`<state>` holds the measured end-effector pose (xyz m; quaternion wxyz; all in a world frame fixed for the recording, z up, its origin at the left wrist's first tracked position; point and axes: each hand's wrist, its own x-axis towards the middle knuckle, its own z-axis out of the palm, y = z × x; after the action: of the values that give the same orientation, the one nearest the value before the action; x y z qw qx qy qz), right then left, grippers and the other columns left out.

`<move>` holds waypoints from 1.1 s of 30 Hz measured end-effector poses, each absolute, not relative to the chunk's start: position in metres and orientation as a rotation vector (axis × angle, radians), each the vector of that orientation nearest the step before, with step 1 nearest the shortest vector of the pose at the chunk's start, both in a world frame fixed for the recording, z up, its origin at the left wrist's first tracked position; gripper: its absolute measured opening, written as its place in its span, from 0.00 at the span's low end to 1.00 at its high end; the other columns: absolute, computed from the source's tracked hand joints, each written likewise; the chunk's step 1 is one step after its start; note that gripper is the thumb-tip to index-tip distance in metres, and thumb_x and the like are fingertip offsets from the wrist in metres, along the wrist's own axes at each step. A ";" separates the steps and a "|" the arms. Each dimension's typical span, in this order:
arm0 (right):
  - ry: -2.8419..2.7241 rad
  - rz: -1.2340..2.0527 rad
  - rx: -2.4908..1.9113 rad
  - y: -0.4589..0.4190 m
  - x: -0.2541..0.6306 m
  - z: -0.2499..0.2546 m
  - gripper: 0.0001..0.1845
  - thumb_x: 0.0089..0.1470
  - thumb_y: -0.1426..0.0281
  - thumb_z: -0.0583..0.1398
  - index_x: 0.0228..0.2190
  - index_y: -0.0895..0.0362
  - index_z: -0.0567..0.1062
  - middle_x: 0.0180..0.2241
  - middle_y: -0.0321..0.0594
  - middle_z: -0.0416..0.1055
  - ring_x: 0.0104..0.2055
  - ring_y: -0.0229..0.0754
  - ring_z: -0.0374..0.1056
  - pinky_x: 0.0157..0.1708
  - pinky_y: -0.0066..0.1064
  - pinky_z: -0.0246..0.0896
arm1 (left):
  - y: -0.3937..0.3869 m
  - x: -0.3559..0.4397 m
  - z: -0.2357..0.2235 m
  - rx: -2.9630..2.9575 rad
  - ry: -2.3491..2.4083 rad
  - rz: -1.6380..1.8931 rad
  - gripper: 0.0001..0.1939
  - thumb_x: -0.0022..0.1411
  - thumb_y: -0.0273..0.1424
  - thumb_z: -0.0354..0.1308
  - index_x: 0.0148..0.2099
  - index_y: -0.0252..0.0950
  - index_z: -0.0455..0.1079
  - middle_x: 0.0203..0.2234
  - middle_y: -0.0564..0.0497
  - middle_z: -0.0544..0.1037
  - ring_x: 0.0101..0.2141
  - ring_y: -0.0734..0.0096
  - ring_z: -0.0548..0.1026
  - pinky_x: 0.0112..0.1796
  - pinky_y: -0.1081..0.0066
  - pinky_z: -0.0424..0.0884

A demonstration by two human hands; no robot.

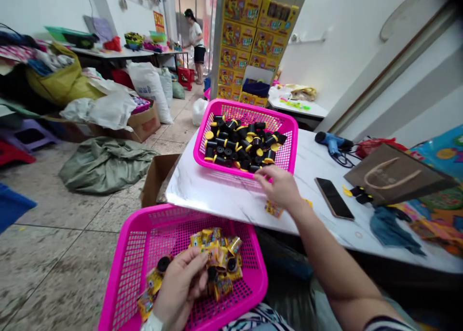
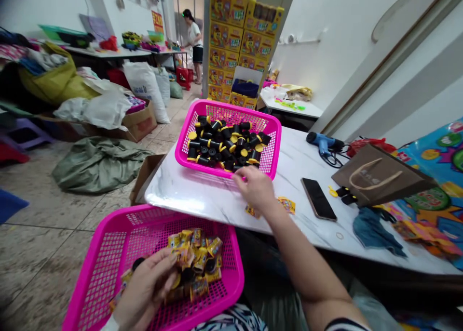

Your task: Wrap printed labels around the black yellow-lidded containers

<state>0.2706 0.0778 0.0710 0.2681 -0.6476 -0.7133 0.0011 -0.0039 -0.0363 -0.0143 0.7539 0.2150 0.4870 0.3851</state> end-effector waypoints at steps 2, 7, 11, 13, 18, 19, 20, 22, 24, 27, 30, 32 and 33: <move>-1.939 -0.028 -2.147 0.111 0.296 0.082 0.14 0.58 0.60 0.58 0.38 0.54 0.80 0.36 0.45 0.78 0.37 0.46 0.72 0.34 0.33 0.61 | -0.032 -0.005 -0.012 0.409 1.036 0.875 0.21 0.47 0.42 0.73 0.33 0.33 0.71 0.13 0.59 0.66 0.13 0.88 0.53 0.16 0.82 0.40; -2.091 0.184 -2.191 0.152 0.314 0.079 0.12 0.48 0.59 0.65 0.31 0.54 0.79 0.29 0.40 0.77 0.31 0.44 0.71 0.29 0.32 0.58 | -0.020 -0.004 -0.004 0.322 0.973 0.874 0.22 0.42 0.37 0.76 0.35 0.31 0.73 0.15 0.60 0.65 0.13 0.88 0.55 0.14 0.85 0.43; -1.979 0.163 -2.150 0.140 0.311 0.076 0.14 0.47 0.58 0.66 0.27 0.56 0.75 0.28 0.41 0.75 0.31 0.44 0.69 0.29 0.33 0.59 | -0.012 -0.003 0.000 0.242 0.916 0.954 0.18 0.42 0.31 0.75 0.32 0.30 0.72 0.18 0.59 0.68 0.15 0.88 0.59 0.13 0.86 0.47; -1.856 0.173 -1.990 0.119 0.304 0.078 0.14 0.46 0.59 0.67 0.29 0.55 0.74 0.27 0.40 0.73 0.30 0.43 0.68 0.29 0.33 0.60 | -0.009 -0.003 0.000 0.190 0.908 0.999 0.17 0.42 0.28 0.75 0.30 0.30 0.70 0.19 0.59 0.68 0.16 0.88 0.60 0.13 0.87 0.48; -1.653 0.930 -1.282 0.045 0.256 0.069 0.21 0.43 0.63 0.72 0.38 0.54 0.73 0.32 0.37 0.73 0.31 0.39 0.69 0.28 0.30 0.65 | -0.006 0.001 -0.005 0.157 0.873 0.996 0.16 0.45 0.27 0.73 0.34 0.30 0.70 0.21 0.59 0.68 0.15 0.90 0.59 0.13 0.87 0.48; -1.610 1.074 -1.214 0.033 0.245 0.064 0.20 0.43 0.64 0.72 0.38 0.54 0.74 0.33 0.37 0.74 0.32 0.39 0.70 0.29 0.30 0.67 | -0.006 0.003 -0.006 0.160 0.865 0.985 0.17 0.45 0.26 0.73 0.36 0.29 0.71 0.22 0.59 0.70 0.15 0.90 0.59 0.13 0.87 0.48; -1.563 1.196 -1.176 0.022 0.234 0.058 0.19 0.44 0.64 0.71 0.38 0.55 0.75 0.33 0.38 0.74 0.31 0.38 0.70 0.29 0.30 0.68 | -0.006 0.005 -0.007 0.161 0.859 0.975 0.17 0.45 0.26 0.73 0.37 0.29 0.71 0.23 0.58 0.70 0.15 0.91 0.58 0.13 0.87 0.48; -1.459 1.361 -1.149 0.009 0.218 0.045 0.18 0.46 0.63 0.71 0.38 0.55 0.76 0.31 0.37 0.75 0.29 0.37 0.70 0.27 0.29 0.70 | -0.005 0.008 -0.008 0.160 0.846 0.961 0.16 0.46 0.26 0.72 0.37 0.28 0.71 0.24 0.57 0.71 0.15 0.91 0.58 0.13 0.87 0.48; -1.377 1.448 -1.148 0.004 0.209 0.034 0.18 0.46 0.62 0.71 0.38 0.56 0.76 0.29 0.37 0.75 0.26 0.35 0.69 0.25 0.28 0.69 | -0.005 0.010 -0.009 0.157 0.833 0.954 0.15 0.48 0.26 0.72 0.36 0.29 0.71 0.23 0.58 0.70 0.15 0.90 0.59 0.13 0.87 0.48; -1.350 1.501 -1.152 0.005 0.204 0.026 0.17 0.47 0.63 0.70 0.38 0.56 0.77 0.32 0.39 0.78 0.27 0.35 0.71 0.26 0.27 0.69 | -0.005 0.011 -0.007 0.151 0.809 0.961 0.15 0.49 0.26 0.71 0.39 0.29 0.73 0.24 0.57 0.71 0.16 0.90 0.59 0.13 0.87 0.49; -1.412 1.438 -1.193 0.006 0.202 0.024 0.13 0.49 0.66 0.68 0.37 0.56 0.76 0.36 0.41 0.78 0.32 0.37 0.73 0.28 0.28 0.70 | -0.006 0.011 -0.006 0.142 0.780 0.975 0.14 0.48 0.27 0.72 0.36 0.28 0.72 0.23 0.57 0.70 0.16 0.90 0.58 0.13 0.87 0.49; -1.529 1.319 -1.249 0.005 0.203 0.026 0.11 0.50 0.68 0.66 0.37 0.56 0.76 0.36 0.41 0.79 0.32 0.38 0.74 0.28 0.28 0.70 | -0.006 0.011 -0.006 0.141 0.772 0.966 0.14 0.48 0.28 0.72 0.34 0.29 0.71 0.22 0.58 0.69 0.15 0.90 0.57 0.13 0.86 0.49; -1.609 1.234 -1.278 0.005 0.204 0.027 0.11 0.50 0.69 0.66 0.37 0.56 0.76 0.35 0.41 0.79 0.32 0.38 0.73 0.28 0.28 0.69 | -0.007 0.011 -0.006 0.145 0.775 0.961 0.14 0.48 0.29 0.72 0.33 0.30 0.70 0.21 0.58 0.69 0.15 0.90 0.58 0.13 0.86 0.49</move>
<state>0.2038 0.0046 0.0273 0.3638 -0.4966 -0.6254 0.4795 0.0114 -0.0071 -0.0060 0.8130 0.0681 0.3631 0.4501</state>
